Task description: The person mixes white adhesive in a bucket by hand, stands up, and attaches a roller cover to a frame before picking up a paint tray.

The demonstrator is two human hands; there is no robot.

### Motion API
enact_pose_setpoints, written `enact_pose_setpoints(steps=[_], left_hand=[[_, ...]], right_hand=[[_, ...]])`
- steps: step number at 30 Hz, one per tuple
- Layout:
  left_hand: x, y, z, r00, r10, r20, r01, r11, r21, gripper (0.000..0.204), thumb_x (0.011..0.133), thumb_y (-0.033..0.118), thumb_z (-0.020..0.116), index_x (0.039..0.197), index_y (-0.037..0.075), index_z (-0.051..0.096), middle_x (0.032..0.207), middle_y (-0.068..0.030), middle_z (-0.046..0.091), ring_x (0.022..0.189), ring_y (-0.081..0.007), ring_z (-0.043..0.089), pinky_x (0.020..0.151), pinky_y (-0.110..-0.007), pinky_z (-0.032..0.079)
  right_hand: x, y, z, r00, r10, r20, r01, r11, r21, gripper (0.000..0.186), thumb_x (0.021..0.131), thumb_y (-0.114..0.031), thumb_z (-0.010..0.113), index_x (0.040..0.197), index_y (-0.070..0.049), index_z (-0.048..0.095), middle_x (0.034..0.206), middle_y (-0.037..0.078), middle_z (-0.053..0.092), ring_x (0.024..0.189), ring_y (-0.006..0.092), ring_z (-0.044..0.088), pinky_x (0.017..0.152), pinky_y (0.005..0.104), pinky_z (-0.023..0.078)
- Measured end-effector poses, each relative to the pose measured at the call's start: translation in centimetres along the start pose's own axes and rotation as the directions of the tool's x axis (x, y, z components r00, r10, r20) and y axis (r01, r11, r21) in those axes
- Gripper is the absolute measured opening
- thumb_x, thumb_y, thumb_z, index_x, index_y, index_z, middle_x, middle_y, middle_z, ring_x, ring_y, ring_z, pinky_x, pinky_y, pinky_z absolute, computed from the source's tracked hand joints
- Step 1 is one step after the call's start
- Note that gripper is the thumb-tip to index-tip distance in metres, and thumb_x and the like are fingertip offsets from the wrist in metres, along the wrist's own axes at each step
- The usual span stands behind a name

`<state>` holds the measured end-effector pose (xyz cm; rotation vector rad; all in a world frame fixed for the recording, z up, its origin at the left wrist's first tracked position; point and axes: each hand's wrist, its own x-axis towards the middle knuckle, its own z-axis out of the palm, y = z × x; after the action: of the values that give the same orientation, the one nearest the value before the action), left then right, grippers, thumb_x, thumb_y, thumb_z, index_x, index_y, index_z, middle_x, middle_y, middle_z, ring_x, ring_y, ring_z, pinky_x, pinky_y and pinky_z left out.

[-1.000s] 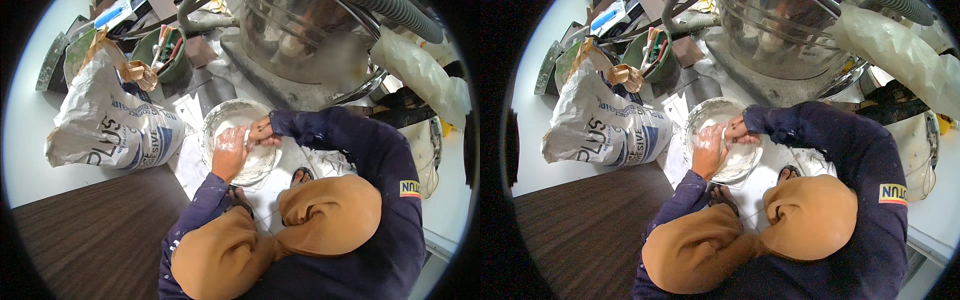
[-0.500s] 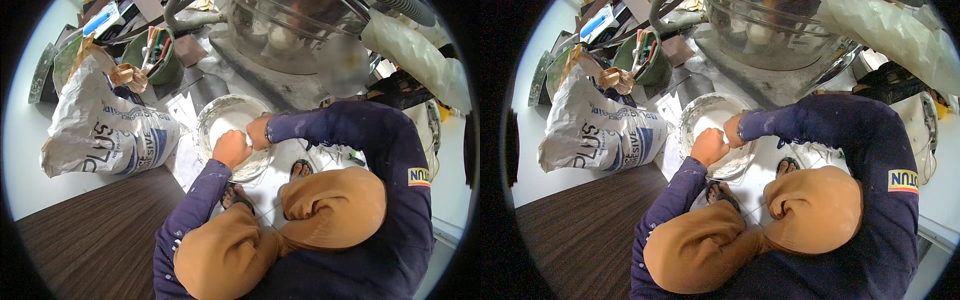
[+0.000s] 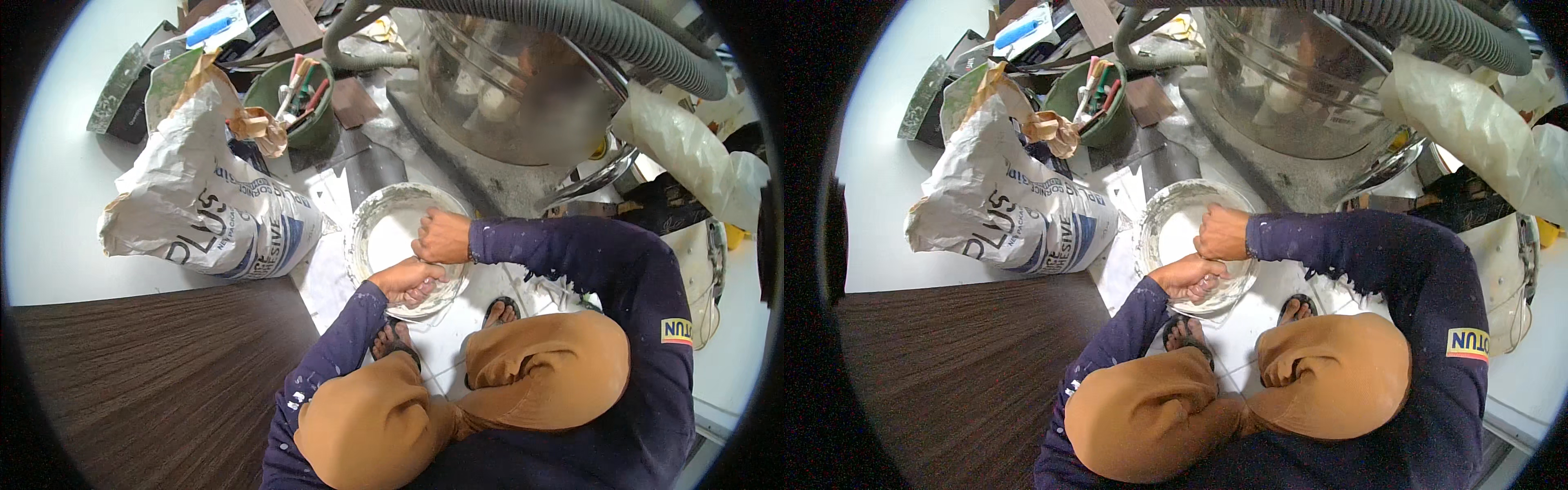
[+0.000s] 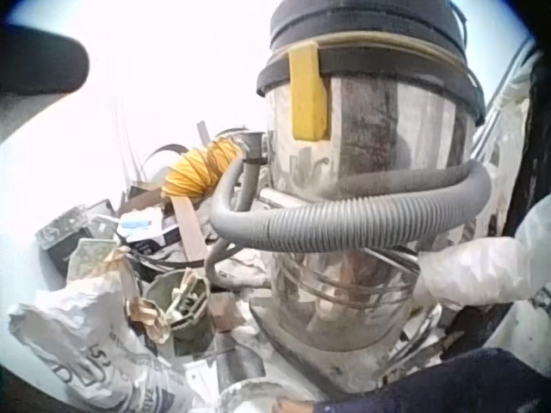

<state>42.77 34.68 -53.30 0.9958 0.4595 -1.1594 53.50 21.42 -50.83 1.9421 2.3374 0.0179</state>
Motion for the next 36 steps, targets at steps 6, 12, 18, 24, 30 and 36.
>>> enact_pose_setpoints(steps=[6,12,18,24,30,36], left_hand=[[-1.2,-0.4,-1.3,0.915,0.297,-0.273,-0.017,0.706,0.708,0.032,0.079,0.025,0.069,0.100,0.002,0.061,0.068,-0.0122,0.064,0.067,-0.0265,0.063,0.064,-0.038,0.051],[-2.1,-0.6,-0.3,0.433,0.899,-0.059,-0.036,0.083,0.996,0.051,0.072,0.024,0.077,0.113,0.004,0.055,0.095,-0.0213,0.065,0.093,-0.0347,0.064,0.081,-0.044,0.049],[-1.1,-2.0,0.4,0.502,0.855,-0.128,0.046,0.121,0.992,0.027,0.069,0.026,0.076,0.085,0.006,0.070,0.066,-0.0200,0.064,0.066,-0.0399,0.065,0.065,-0.046,0.052],[0.7,-1.9,0.6,0.548,0.769,-0.330,0.039,0.370,0.928,0.026,0.071,0.021,0.065,0.076,-0.004,0.068,0.076,-0.0284,0.065,0.073,-0.0423,0.066,0.070,-0.047,0.053],[3.6,-3.7,-1.6,0.545,0.775,-0.319,-0.477,0.600,0.643,0.028,0.075,0.021,0.064,0.069,-0.006,0.063,0.066,-0.0193,0.065,0.059,-0.0299,0.064,0.059,-0.041,0.051],[1.5,-1.8,-1.6,0.983,0.183,0.018,-0.175,0.962,-0.210,0.025,0.087,0.016,0.062,0.065,0.014,0.049,0.050,0.0027,0.042,0.039,-0.0075,0.033,0.039,-0.027,0.024]], right_hand=[[1.7,-2.6,-1.0,0.950,0.230,0.209,-0.286,0.909,0.302,0.020,0.073,-0.020,0.069,0.078,-0.001,0.068,0.074,0.016,0.069,0.071,0.0287,0.069,0.063,0.0429,0.054],[-0.7,2.0,1.2,0.641,0.055,0.766,-0.765,-0.039,0.643,0.028,0.074,-0.030,0.074,0.070,-0.002,0.066,0.056,0.004,0.056,0.045,0.0168,0.050,0.046,0.0307,0.045],[0.9,0.2,-0.4,0.514,-0.121,0.849,-0.857,-0.040,0.513,0.026,0.079,-0.033,0.070,0.073,-0.008,0.064,0.052,0.002,0.049,0.045,0.0147,0.052,0.044,0.0302,0.044],[1.7,-1.2,-0.5,0.725,0.323,0.608,-0.609,0.714,0.347,0.017,0.066,-0.020,0.070,0.070,-0.004,0.072,0.069,0.019,0.068,0.066,0.0316,0.069,0.061,0.0401,0.054],[1.6,-0.2,-0.5,0.975,0.121,0.188,-0.154,0.972,0.178,0.014,0.068,-0.026,0.070,0.068,-0.012,0.070,0.067,0.009,0.069,0.064,0.0252,0.069,0.054,0.0393,0.051],[1.6,1.6,2.3,0.994,-0.052,-0.097,0.058,0.997,0.056,0.017,0.067,-0.023,0.063,0.060,-0.008,0.064,0.060,0.010,0.065,0.059,0.0255,0.067,0.052,0.0380,0.049]])
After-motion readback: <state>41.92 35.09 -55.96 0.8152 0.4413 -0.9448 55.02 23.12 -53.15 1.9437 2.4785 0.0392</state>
